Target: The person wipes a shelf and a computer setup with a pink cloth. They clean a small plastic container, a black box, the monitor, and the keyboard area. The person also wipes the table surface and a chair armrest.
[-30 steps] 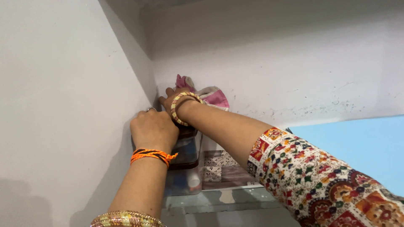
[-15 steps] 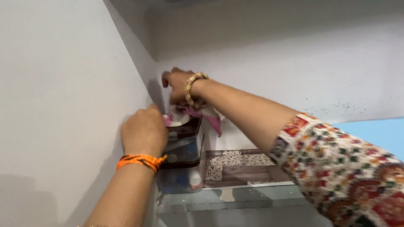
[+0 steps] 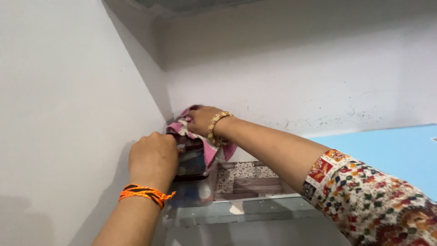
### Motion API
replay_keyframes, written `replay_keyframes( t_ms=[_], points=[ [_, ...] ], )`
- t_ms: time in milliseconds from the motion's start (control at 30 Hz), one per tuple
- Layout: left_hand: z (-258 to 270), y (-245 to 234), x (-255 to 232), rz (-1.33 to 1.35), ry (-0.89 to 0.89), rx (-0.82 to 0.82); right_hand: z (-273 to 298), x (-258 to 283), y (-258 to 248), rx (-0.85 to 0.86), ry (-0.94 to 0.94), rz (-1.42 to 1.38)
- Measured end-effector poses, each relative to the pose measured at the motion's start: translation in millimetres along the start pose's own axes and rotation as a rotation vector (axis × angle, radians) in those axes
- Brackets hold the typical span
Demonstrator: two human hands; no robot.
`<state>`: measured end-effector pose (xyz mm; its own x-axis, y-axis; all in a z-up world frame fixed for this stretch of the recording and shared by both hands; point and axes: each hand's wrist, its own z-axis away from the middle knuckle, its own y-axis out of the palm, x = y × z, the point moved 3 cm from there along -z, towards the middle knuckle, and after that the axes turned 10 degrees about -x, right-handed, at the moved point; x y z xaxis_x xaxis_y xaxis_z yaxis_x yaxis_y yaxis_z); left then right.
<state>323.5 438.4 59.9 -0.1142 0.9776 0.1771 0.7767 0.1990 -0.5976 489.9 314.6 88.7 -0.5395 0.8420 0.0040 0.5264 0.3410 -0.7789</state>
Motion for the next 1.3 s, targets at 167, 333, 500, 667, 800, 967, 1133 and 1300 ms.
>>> replay_keyframes(
  t_ms=[167,333,500,667,800,967,1133,1300],
  points=[
    [5.4,-1.1,-3.9,0.001,-0.004,-0.007,34.7,-0.4,-39.8,0.241,0.259,-0.008],
    [12.5,7.8,-5.3,-0.01,0.04,-0.016,40.5,-58.2,-52.0,-0.038,0.306,-0.354],
    [20.6,10.3,-16.9,0.239,0.097,-0.094,49.7,-85.7,63.4,-0.184,0.33,-1.069],
    [25.6,23.5,-20.2,0.25,0.04,-0.117,81.9,-55.6,151.7,-0.346,0.519,-1.222],
    [32.2,22.3,-24.1,0.246,0.052,-0.276,125.3,-17.3,137.6,-0.236,0.743,-0.845],
    [30.5,8.2,-22.9,0.276,0.016,-0.179,194.2,48.4,75.5,-0.312,0.505,-0.58],
    [14.6,-7.1,-12.9,0.335,-0.146,0.207,244.2,110.5,12.8,-0.065,-0.096,-0.483],
    [18.4,-9.8,-4.5,0.5,-0.057,0.169,197.2,119.3,-2.4,-0.452,-0.569,0.187]
  ],
)
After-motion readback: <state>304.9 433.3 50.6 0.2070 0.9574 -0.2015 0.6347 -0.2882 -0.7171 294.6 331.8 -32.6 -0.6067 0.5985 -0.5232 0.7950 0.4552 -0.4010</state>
